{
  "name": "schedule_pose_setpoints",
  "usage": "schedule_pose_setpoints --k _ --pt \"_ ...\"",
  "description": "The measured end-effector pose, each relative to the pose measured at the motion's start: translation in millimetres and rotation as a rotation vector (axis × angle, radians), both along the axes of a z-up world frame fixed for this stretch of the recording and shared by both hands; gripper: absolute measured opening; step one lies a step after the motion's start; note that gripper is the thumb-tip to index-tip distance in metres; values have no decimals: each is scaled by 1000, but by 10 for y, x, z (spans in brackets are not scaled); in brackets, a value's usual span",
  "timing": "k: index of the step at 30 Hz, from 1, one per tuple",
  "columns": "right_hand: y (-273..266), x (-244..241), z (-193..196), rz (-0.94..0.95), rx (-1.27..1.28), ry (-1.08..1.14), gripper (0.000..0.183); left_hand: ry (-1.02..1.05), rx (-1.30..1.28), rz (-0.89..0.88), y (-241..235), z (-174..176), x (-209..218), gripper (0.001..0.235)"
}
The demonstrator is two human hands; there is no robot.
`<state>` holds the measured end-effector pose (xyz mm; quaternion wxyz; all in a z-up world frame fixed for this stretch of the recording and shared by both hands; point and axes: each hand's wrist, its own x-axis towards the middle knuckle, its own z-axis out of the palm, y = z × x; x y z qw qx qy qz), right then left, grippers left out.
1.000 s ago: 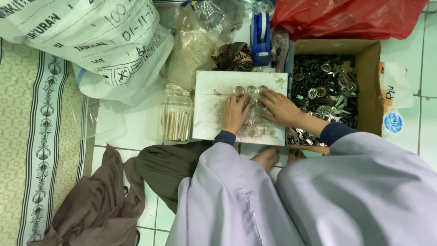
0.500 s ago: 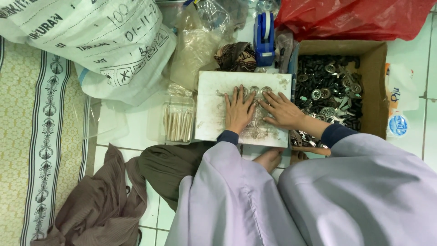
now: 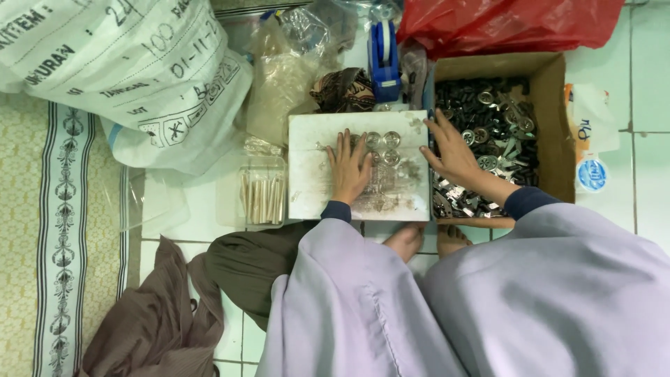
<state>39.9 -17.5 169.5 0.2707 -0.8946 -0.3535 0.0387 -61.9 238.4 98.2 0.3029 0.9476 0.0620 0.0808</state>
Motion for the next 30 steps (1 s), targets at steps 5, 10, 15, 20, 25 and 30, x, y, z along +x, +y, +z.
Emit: schedule_pose_setpoints --k 5,10,15,20,25,30 --pt "-668 88 16 -183 32 -41 53 -169 -228 -62 -450 267 333 52" --pt "-1286 60 -151 -278 -104 -88 63 -251 -355 -264 -1387 376 768 54" --pt "-1644 -5 -337 -326 -373 61 80 57 -28 -450 -2188 -205 1013 63" --pt "-1715 -65 -517 -342 -433 182 84 406 163 -391 -2397 -978 851 87" --pt "-1615 -65 -669 -267 -420 342 85 422 184 -411 -2321 -1169 742 86" --pt "-1488 -16 -832 -327 -366 561 76 280 227 -337 -2297 -1032 707 50"
